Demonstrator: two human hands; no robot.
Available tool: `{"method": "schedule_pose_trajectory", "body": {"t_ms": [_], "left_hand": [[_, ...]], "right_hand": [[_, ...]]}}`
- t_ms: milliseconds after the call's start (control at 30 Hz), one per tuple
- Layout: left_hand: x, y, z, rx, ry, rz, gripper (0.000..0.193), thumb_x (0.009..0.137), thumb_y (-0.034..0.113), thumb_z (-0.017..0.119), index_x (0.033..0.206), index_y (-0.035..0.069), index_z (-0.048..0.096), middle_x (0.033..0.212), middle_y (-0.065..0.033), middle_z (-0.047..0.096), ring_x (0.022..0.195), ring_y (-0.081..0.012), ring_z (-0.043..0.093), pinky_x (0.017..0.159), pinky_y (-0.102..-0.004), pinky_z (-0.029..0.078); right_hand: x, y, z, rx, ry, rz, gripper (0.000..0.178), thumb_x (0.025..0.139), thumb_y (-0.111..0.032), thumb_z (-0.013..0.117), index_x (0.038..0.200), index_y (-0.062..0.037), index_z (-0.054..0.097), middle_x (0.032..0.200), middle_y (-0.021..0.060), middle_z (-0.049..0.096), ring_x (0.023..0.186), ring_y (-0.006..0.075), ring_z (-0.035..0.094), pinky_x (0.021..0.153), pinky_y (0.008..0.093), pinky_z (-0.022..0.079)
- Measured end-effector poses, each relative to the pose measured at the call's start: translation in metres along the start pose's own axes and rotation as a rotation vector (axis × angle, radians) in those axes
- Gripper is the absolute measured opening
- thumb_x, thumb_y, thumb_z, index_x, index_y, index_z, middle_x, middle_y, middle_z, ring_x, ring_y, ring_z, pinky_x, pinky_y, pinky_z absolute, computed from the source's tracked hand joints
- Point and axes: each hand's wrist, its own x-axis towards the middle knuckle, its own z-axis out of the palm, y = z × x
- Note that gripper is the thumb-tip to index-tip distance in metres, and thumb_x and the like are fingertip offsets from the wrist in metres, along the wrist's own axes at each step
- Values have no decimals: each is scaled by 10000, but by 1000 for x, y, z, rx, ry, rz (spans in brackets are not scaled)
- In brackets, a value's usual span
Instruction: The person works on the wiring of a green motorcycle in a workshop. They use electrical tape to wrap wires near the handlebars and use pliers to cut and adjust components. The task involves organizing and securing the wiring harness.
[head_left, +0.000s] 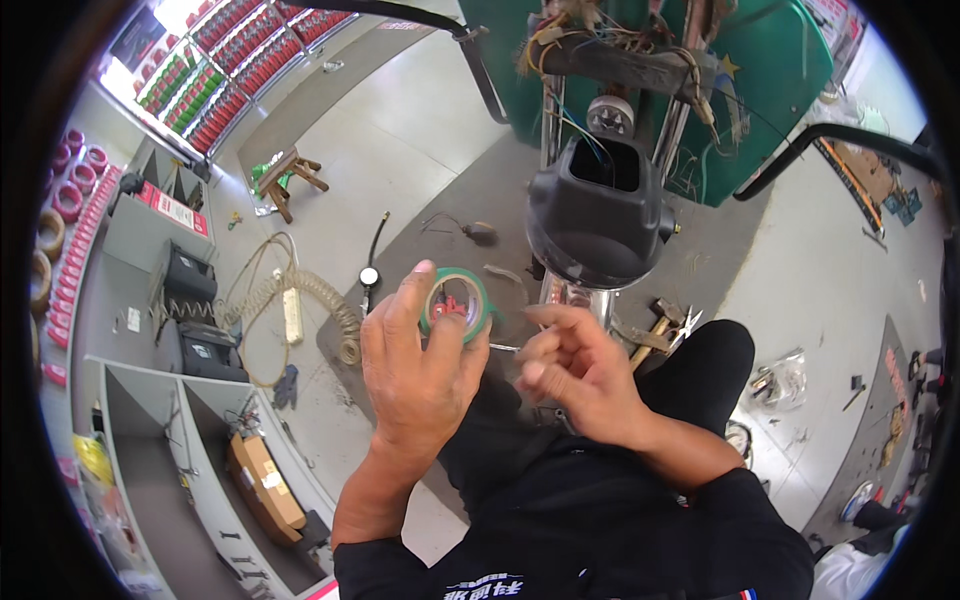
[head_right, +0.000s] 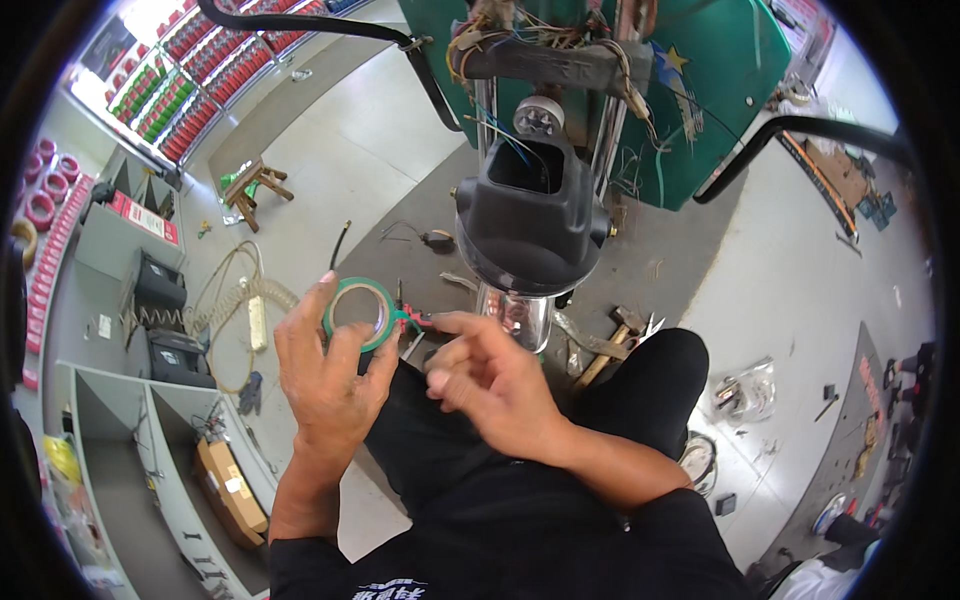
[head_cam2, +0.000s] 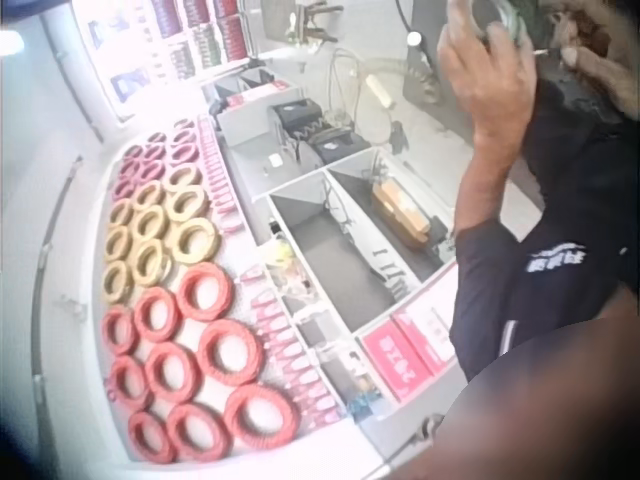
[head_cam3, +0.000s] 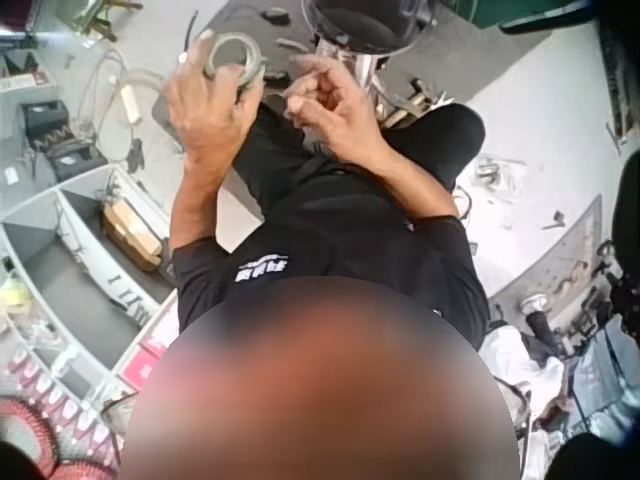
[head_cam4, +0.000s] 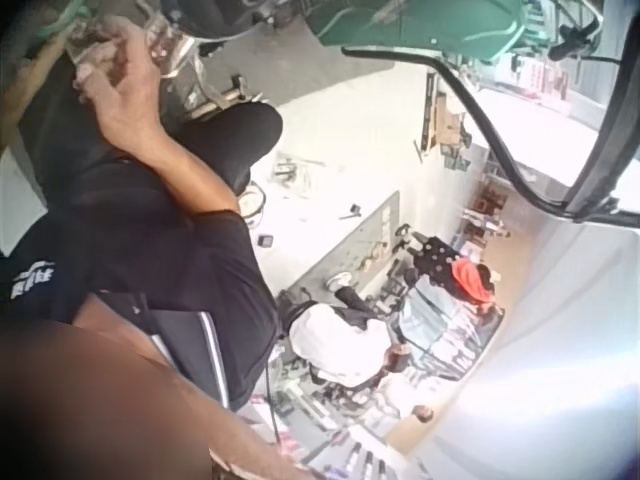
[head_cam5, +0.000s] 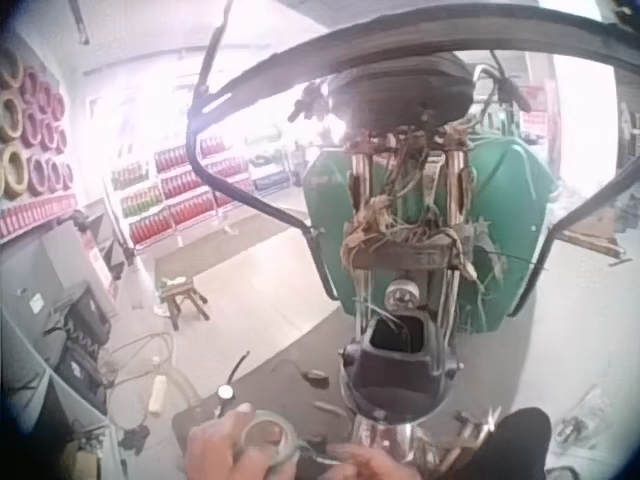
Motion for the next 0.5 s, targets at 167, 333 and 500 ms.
{"method": "schedule_pose_trajectory", "body": {"t_ms": [167, 333, 500], "left_hand": [[7, 9, -7, 70, -22, 122, 265, 759, 153, 889, 953, 73, 726, 1368, -178, 648, 1036, -328, 616, 866, -414, 535], [10, 20, -8, 78, -84, 156, 223, 812, 158, 864, 976, 68, 744, 1365, -187, 645, 1078, -324, 605, 883, -406, 517], [14, 29, -5, 77, -91, 181, 250, 811, 197, 875, 986, 70, 749, 1353, -176, 645, 1085, -314, 607, 884, -405, 504]], "right_hand": [[-1, 1, 19, -190, 12, -201, 709, 972, 11, 681, 1597, -13, 349, 1203, 157, 671, 1037, 212, 712, 910, 346, 584], [4, -2, 14, -378, 96, -314, 643, 966, -11, 684, 1550, 11, 418, 1177, 218, 691, 1082, 292, 731, 934, 382, 577], [6, -2, 2, -449, 104, -331, 599, 982, -13, 661, 1543, 12, 452, 1250, 188, 678, 1109, 247, 719, 959, 368, 572]]}}
